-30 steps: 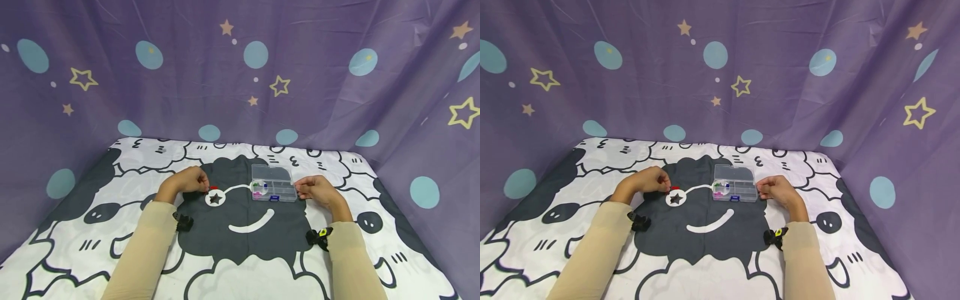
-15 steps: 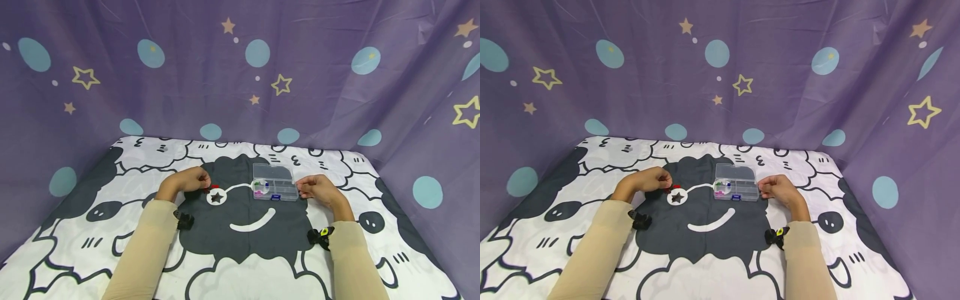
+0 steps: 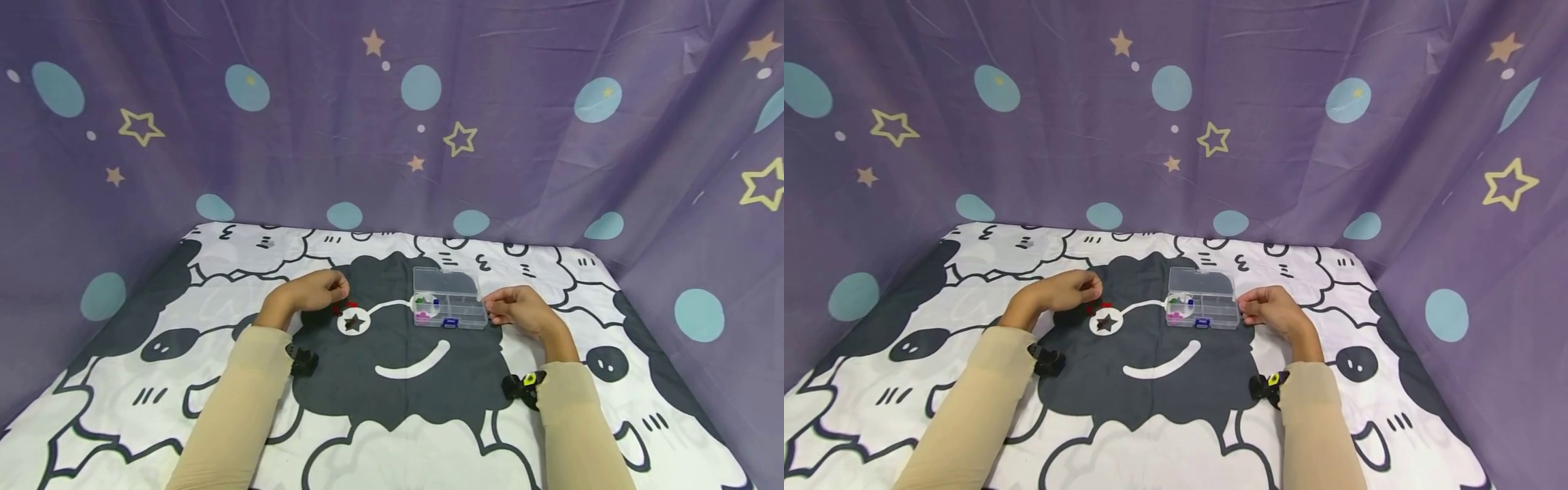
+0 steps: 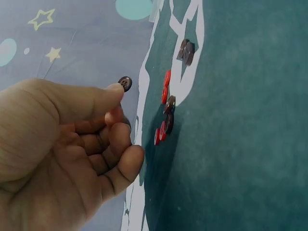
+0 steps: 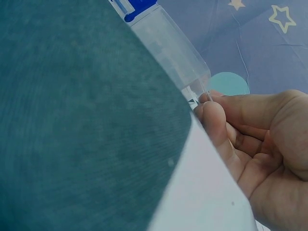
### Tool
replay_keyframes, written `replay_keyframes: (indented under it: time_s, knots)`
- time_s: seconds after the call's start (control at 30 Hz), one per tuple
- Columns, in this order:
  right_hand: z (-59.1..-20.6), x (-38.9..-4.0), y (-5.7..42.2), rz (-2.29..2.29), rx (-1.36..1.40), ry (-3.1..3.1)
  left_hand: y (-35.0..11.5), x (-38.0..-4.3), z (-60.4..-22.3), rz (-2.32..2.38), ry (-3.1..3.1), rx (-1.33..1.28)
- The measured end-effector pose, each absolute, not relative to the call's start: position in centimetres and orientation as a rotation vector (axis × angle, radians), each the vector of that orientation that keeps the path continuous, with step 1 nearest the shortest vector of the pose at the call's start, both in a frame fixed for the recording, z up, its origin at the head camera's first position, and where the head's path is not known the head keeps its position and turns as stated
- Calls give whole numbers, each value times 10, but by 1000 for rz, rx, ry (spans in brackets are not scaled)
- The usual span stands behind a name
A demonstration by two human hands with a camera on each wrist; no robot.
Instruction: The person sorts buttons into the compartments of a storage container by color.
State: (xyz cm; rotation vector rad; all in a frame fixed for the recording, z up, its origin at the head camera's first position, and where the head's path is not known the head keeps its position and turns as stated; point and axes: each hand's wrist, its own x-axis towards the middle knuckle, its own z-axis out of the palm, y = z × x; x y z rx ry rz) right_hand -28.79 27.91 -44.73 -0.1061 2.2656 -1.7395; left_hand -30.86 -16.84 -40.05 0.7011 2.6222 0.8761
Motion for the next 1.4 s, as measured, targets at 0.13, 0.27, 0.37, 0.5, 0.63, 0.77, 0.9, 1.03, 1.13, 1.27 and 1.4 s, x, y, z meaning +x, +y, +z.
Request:
replay_keyframes:
  time_s: [0.13,0.27,0.37,0.5,0.63,0.77,0.9,1.03,1.13,1.27,1.4]
  knots:
    - [-447,-288,278,-1736,-103,2271,-164,-309,-399,869,2651,743]
    - [-446,-287,278,-1725,-104,2283,-157,-312,-399,918,2656,791]
    - [-446,-287,279,-1720,-105,2290,-150,-314,-397,972,2667,832]
    - [-446,-286,280,-1720,-112,2291,-138,-316,-395,1027,2698,888]
    - [-446,-285,280,-1721,-113,2296,-126,-322,-397,1047,2719,965]
    - [-446,-285,280,-1722,-110,2292,-112,-326,-399,1037,2729,1014]
    - [-446,-284,280,-1721,-109,2290,-98,-329,-398,1019,2705,1026]
    - [-446,-284,280,-1723,-108,2292,-83,-329,-395,996,2681,1030]
    - [-446,-284,280,-1730,-108,2283,-71,-329,-393,985,2663,1039]
    - [-447,-285,280,-1739,-105,2266,-58,-331,-394,977,2636,1091]
    - [-445,-285,279,-1746,-107,2260,-45,-332,-394,968,2611,1133]
